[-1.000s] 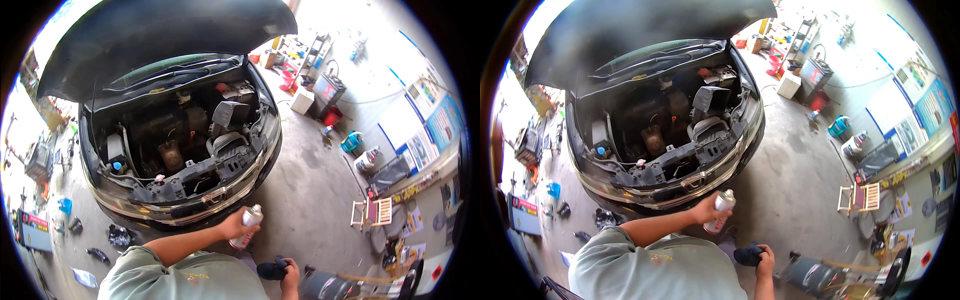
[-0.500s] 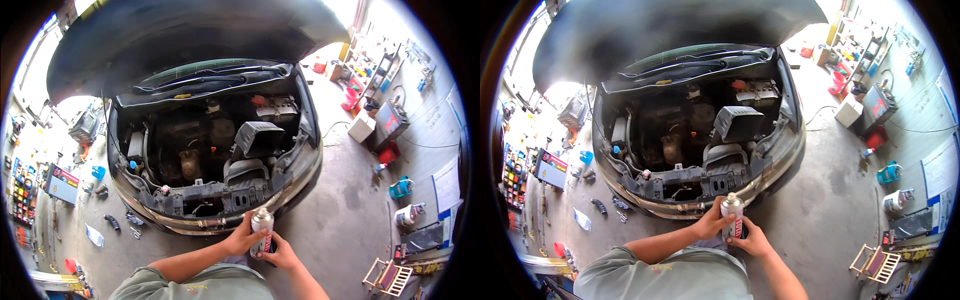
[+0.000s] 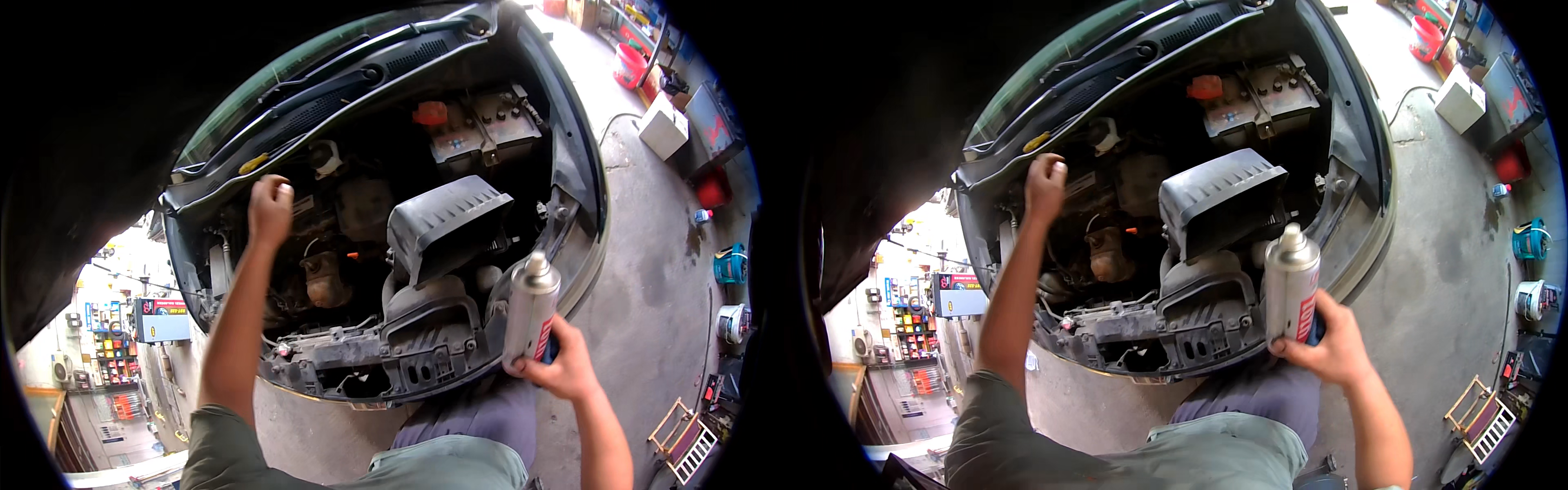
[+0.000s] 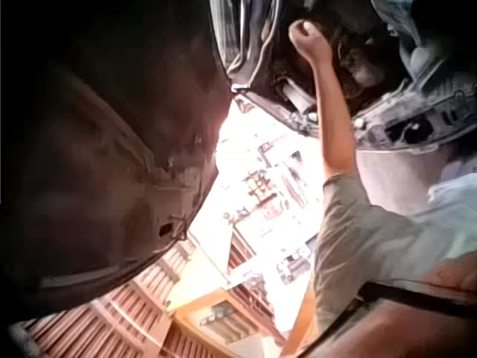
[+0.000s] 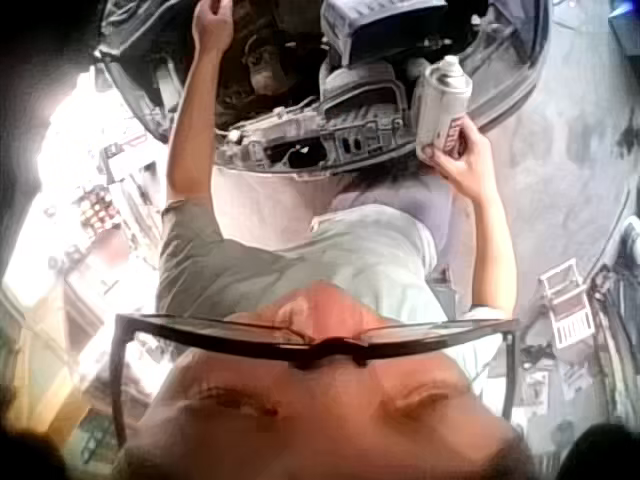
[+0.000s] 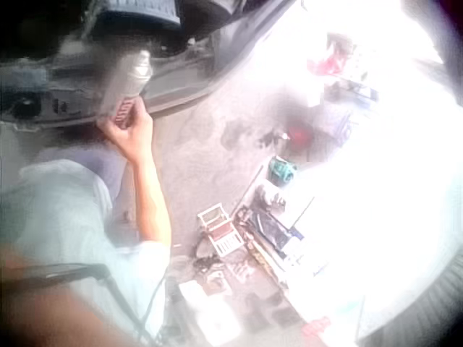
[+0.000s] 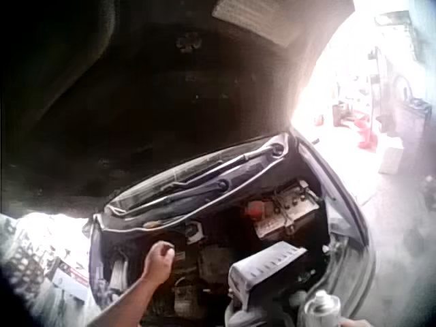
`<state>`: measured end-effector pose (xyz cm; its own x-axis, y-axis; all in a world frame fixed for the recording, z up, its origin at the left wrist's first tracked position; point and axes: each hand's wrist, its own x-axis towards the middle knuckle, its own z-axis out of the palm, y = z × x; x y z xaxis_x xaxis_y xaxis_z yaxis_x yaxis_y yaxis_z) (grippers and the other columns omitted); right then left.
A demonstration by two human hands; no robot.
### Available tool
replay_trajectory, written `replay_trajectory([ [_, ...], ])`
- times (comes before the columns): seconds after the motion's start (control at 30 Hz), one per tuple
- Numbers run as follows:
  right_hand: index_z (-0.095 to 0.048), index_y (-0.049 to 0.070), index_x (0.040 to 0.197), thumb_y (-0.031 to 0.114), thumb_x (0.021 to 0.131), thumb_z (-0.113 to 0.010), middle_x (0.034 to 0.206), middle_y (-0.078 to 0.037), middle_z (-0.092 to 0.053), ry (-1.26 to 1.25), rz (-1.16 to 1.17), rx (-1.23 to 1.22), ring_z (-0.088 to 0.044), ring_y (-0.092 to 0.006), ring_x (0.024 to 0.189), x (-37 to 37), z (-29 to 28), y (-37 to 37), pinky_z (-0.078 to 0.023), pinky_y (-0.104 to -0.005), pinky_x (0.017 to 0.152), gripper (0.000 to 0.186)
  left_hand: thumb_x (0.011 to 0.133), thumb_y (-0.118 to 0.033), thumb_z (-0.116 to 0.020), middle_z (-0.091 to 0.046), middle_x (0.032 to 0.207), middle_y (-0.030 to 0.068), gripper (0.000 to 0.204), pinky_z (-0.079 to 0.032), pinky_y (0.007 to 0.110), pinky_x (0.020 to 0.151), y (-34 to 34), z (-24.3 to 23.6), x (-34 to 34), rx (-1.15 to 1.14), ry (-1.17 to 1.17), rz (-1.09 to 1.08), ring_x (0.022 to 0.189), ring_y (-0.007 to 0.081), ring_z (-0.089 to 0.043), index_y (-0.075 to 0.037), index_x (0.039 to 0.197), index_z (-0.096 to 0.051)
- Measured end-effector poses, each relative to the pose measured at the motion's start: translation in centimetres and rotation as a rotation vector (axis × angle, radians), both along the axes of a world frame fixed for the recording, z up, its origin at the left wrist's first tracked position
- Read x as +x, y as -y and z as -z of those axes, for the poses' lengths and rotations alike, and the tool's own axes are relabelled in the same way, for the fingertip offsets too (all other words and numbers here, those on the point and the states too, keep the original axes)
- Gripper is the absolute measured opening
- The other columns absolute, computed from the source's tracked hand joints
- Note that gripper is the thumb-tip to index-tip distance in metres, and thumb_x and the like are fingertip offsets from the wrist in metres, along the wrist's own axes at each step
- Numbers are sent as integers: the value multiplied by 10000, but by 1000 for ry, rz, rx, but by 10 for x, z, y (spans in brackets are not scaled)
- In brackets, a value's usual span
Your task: The person unpacks a new air intake hose using scissors, then walks to a car with an open hood and uses a flashlight to inspect the engine bay. The person retrieves a spray can and applies it to the engine area.
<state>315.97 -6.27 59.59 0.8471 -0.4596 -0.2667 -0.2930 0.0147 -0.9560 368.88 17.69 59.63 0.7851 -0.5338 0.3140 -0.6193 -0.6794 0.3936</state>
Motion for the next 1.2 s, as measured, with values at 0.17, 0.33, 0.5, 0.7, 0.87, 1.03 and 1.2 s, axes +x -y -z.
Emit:
replay_trajectory([
  [0.17, -680, 18, 1282, 230, 762, -925, 1076, -77, -785, 130, 3, -80, -707, -142, 1017, 93, 47, 108, -559, -347, 981, 613, 1032, -220, -656, -594, 1476, 234, 431, -464, 470, 1178, -6, 33, 152, 192, 267, -146, 1335, 406, -615, -68, 1434, -615],
  [0.33, -681, 7, 1284, 240, 767, -941, 1086, -59, -760, 304, 56, -107, -673, -132, 1021, 205, 61, 179, -530, -326, 1000, 624, 1025, -215, -638, -653, 1314, 269, 335, -493, 496, 1110, -31, 38, 231, 339, 52, -196, 1273, 429, -618, -12, 1292, -646],
  [0.5, -695, 0, 1248, 235, 773, -937, 1011, -97, -766, 430, -112, -124, -709, -189, 924, 289, 53, 231, -563, -344, 914, 583, 953, -203, -728, -632, 1146, 216, 300, -504, 487, 1002, -10, 19, 224, 466, 43, -107, 1117, 402, -621, -25, 1180, -646],
  [0.7, -690, 58, 1133, 338, 748, -921, 959, -179, -765, 134, -393, -528, -745, -412, 935, 338, 71, 247, -582, -480, 846, 530, 977, -180, -722, -574, 1147, 164, 254, -467, 433, 1060, -7, -4, 217, 546, -40, -50, 1170, 347, -589, -42, 1175, -643],
  [0.87, -702, 45, 1181, 249, 704, -944, 997, -148, -758, 61, -314, -417, -752, -328, 926, 338, 80, 249, -576, -393, 887, 572, 1004, -106, -686, -570, 1159, 133, 217, -469, 396, 1082, 19, 8, 203, 424, -57, 9, 1175, 309, -599, -37, 1202, -628],
  [1.03, -703, 39, 1127, 200, 739, -954, 938, -113, -774, 245, -179, -250, -765, -243, 856, 336, 83, 258, -592, -364, 828, 490, 1060, -112, -647, -626, 1290, 130, 238, -474, 384, 1106, 33, 18, 169, 144, 91, -100, 1237, 253, -626, -10, 1276, -642],
  [1.2, -708, 29, 1142, 196, 761, -951, 963, -96, -803, 347, -145, -170, -780, -199, 888, 336, 88, 264, -600, -347, 861, 483, 1077, -99, -596, -622, 1325, 105, 224, -484, 353, 1090, 57, 38, 52, -28, 158, -226, 1210, 214, -625, -43, 1287, -650],
])
